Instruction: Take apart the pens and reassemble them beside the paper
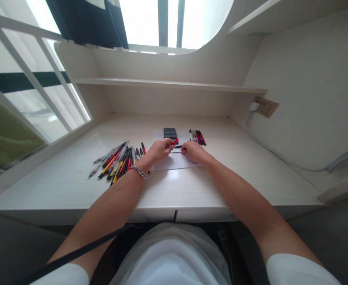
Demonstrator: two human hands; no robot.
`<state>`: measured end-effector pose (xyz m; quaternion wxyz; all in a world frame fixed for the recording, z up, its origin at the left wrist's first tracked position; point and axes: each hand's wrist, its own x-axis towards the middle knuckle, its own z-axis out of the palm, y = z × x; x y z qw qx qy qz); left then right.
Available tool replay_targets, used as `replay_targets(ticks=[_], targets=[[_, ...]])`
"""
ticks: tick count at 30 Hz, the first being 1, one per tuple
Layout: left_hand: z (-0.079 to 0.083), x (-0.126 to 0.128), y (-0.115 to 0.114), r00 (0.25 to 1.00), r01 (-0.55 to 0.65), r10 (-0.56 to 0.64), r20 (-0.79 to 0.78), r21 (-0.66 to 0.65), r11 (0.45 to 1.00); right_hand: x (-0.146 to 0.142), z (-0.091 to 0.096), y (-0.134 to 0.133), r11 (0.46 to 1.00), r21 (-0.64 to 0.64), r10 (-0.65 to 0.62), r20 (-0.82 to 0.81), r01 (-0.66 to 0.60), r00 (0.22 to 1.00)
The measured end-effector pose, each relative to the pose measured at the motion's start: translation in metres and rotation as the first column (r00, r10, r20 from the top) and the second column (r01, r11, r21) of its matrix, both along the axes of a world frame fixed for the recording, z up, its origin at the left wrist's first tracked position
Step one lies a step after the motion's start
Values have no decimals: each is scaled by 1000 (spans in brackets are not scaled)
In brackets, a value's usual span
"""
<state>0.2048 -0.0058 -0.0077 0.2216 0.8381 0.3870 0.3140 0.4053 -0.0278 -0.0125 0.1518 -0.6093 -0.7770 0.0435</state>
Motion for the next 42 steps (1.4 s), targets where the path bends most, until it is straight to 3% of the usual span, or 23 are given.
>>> replay_targets(ticks=[6, 10, 19, 27, 35, 42], targets=[[5, 0, -3, 999, -30, 31, -24, 16, 999, -1, 7, -5, 998, 65, -3, 36, 0, 999], [10, 0, -6, 998, -52, 52, -27, -10, 999, 8, 17, -7, 989, 116, -74, -128, 89, 989], [3, -3, 1, 998, -42, 44, 40, -53, 998, 24, 37, -12, 969, 231, 14, -399, 85, 917], [6, -3, -3, 997, -9, 19, 70, -129, 992, 22, 34, -12, 980, 198, 63, -422, 24, 905], [5, -9, 2, 995, -100, 102, -21, 81, 992, 25, 33, -12, 981, 195, 60, -367, 14, 928], [9, -10, -2, 984, -121, 135, -113, 126, 985, 22, 34, -15, 985, 174, 63, -372, 2, 926]])
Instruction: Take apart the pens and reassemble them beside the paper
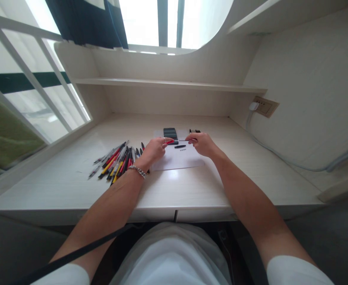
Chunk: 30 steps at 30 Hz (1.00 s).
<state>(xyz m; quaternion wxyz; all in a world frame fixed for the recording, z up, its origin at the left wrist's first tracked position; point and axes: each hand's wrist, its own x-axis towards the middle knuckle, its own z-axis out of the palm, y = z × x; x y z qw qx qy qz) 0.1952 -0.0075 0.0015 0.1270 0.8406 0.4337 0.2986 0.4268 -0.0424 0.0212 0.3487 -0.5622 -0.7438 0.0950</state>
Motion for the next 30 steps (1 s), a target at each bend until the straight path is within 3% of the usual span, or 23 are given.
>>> replay_targets(ticks=[23, 30], targets=[[0, 2, -2, 996, 16, -16, -88, 1, 1000, -4, -9, 3, 999, -45, 19, 71, -15, 997], [-5, 5, -1, 993, 97, -97, -70, 1, 995, -15, -14, 2, 997, -37, 64, 53, -62, 997]])
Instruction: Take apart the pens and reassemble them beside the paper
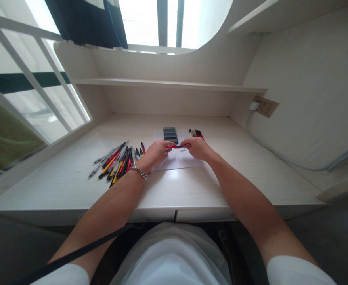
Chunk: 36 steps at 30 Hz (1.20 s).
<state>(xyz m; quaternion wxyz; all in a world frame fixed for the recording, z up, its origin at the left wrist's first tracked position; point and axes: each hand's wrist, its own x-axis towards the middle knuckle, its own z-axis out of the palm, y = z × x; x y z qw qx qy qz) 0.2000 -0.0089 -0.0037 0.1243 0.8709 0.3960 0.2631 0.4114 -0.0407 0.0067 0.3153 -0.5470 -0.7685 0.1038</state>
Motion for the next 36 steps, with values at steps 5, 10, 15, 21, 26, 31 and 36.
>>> replay_targets(ticks=[5, 10, 15, 21, 26, 31, 36], targets=[[-4, 3, 3, 998, 51, -51, 29, -19, 999, -11, -4, -3, 995, -19, 94, -125, -98, 988], [-2, 2, 1, 990, 85, -75, 118, -84, 993, -8, -2, 2, 986, -78, 110, -364, -148, 925], [3, 1, -1, 991, -40, 56, 123, -125, 991, 10, 3, 11, 992, -120, -86, -355, 46, 931], [1, 1, 0, 991, -63, 76, 108, -122, 991, 11, -14, 16, 994, -30, -99, 97, 102, 990], [2, 1, -1, 993, -64, 76, 86, -133, 989, -3, -19, 16, 991, -70, -95, 218, 113, 971], [0, 0, 1, 995, -64, 72, 67, -120, 991, -4, -19, 15, 985, -94, -113, 265, 142, 958], [-3, -1, 3, 996, -68, 75, 57, -122, 990, 8, -14, 17, 987, -37, -154, 79, 157, 985]])
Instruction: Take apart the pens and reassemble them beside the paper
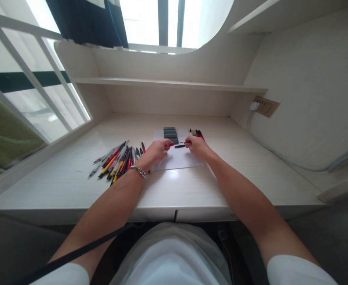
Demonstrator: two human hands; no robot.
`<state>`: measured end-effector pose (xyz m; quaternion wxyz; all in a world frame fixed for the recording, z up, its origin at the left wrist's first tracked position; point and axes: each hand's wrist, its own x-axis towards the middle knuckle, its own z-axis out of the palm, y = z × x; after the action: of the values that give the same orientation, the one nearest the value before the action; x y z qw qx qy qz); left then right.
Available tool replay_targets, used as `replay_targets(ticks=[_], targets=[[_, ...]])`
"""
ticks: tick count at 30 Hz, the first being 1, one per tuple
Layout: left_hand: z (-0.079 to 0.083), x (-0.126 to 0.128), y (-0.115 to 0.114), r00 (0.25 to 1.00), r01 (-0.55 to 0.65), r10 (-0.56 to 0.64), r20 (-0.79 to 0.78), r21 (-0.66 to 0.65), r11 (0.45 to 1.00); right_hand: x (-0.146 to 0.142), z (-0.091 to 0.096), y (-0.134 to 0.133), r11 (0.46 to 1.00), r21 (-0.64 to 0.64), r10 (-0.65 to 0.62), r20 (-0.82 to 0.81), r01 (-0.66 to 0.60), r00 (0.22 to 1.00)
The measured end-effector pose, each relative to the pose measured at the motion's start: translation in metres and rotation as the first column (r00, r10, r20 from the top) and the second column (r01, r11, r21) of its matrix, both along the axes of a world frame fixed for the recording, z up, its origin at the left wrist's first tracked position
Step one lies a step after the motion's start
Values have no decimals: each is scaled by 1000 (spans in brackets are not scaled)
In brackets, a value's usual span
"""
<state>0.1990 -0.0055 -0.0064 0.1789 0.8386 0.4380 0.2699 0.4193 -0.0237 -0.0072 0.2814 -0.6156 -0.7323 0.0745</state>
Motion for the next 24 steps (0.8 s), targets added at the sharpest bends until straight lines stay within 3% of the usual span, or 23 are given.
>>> replay_targets(ticks=[8, 24], targets=[[2, 0, -1, 1000, 1, -1, -9, -6, 1000, -1, 26, -15, 997, 59, 52, -229, -39, 972], [-3, 1, 1, 999, 49, -49, -11, -14, 999, -6, 25, -17, 992, 101, 92, -195, -73, 976]])
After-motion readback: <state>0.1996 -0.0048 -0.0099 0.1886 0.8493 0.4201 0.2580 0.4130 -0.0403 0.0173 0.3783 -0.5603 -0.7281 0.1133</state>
